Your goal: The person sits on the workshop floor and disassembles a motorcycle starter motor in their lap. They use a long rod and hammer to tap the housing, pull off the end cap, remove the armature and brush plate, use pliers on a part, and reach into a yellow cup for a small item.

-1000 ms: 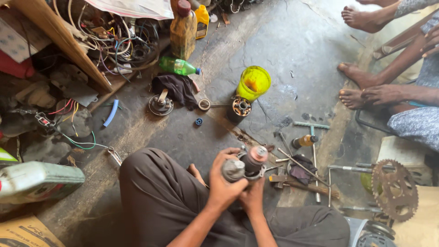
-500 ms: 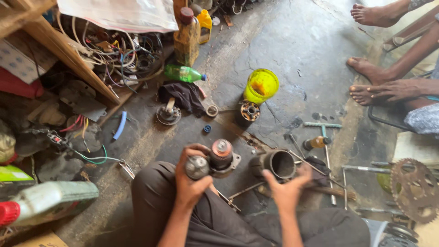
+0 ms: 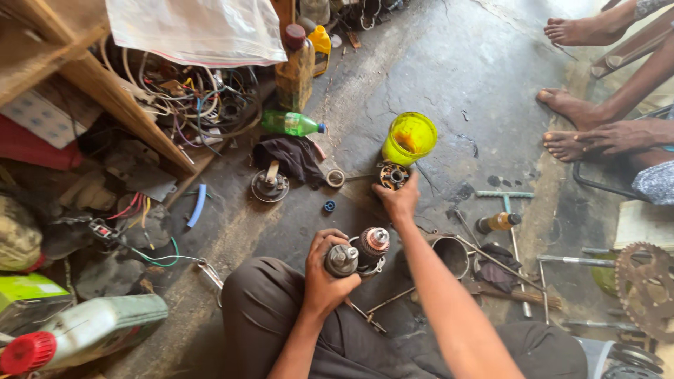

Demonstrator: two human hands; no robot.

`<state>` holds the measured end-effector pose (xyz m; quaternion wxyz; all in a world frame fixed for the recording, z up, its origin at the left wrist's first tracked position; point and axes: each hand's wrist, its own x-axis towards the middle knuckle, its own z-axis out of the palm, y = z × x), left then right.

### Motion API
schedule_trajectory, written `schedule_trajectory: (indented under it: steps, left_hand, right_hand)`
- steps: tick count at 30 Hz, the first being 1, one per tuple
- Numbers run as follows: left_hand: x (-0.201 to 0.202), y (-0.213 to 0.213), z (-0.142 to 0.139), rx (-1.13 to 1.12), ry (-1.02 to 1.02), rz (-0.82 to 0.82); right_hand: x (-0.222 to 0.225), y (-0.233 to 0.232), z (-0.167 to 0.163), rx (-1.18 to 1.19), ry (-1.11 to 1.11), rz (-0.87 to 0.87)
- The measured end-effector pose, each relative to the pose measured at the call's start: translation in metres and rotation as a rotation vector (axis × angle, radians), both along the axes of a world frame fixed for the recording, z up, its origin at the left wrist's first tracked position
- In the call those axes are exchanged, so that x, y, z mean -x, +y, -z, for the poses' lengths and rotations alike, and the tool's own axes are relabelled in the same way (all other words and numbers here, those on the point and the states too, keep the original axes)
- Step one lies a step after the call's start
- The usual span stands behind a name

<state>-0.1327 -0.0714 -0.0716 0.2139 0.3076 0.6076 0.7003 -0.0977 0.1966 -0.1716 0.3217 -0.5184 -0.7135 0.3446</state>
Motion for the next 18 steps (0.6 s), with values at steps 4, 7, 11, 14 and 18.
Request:
schedule_trajectory:
  steps: [4,7,11,14,18]
  left_hand:
    - [0.004,0.008,0.019,0.077,0.152,-0.005]
    - [0.005,0.020,0.032,0.134,0.248,0.028]
    - [0.004,0.039,0.046,0.228,0.302,0.182]
    - [0.008,0.054,0.053,0.346,0.288,0.408]
    - [0.024,0.074,0.061,0.488,0.231,0.765]
  right_hand:
    - [-0.017,-0.002,-0.039,0.078,0.050,-0.017]
    - [-0.058,-0.014,-0.077,0.199,0.297,-0.093]
    - [-0.137,-0.039,-0.129,0.242,0.706,-0.249]
    - [-0.195,-0.067,-0.153,0.462,1.039,-0.378]
    - [-0.260,-0.097,-0.165,0.416,1.006,-0.457]
